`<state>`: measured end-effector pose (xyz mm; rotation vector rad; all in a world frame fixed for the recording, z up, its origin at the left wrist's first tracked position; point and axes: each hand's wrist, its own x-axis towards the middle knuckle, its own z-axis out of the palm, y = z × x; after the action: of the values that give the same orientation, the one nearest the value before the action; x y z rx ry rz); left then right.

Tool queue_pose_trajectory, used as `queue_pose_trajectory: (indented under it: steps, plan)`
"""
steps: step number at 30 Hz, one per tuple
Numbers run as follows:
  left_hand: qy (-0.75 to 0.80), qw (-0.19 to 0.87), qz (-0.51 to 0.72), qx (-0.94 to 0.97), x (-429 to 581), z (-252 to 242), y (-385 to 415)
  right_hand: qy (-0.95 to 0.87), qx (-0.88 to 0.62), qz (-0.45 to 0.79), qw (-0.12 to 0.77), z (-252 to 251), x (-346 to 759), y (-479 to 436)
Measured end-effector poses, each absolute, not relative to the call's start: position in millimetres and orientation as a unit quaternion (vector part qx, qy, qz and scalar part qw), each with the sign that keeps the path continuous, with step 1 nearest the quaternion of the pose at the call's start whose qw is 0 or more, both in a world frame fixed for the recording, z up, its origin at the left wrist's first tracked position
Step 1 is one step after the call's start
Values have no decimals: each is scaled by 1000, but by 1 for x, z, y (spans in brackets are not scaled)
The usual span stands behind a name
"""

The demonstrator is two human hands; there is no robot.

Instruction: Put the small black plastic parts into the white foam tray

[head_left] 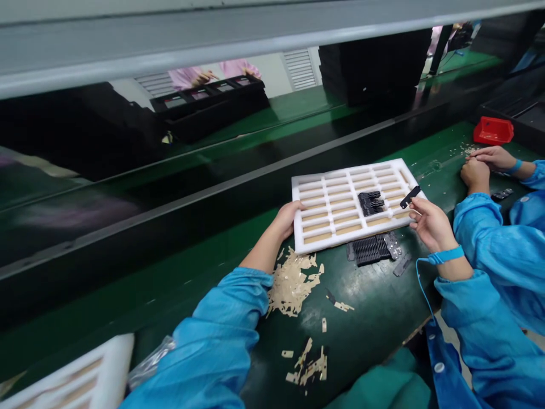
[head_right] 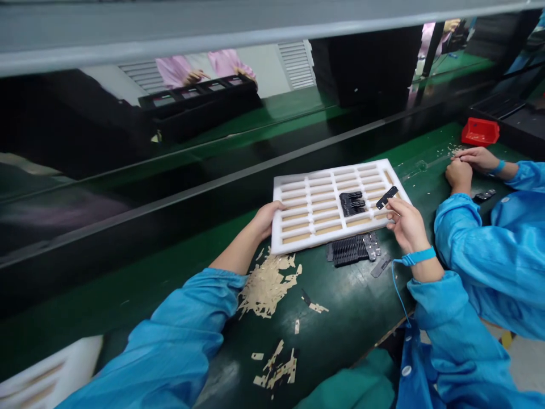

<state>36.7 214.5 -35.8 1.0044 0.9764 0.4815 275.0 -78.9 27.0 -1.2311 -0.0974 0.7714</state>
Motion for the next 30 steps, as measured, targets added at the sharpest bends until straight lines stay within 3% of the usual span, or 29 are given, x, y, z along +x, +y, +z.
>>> queue_pose_trajectory:
  steps: [24, 30]
  plan:
    - [457, 734, 215, 453, 37, -36, 214, -73, -557, 343, 753, 36, 252, -101]
    - [451, 738, 217, 452, 37, -34, 212, -135, -459, 422, 770, 45, 248, -109]
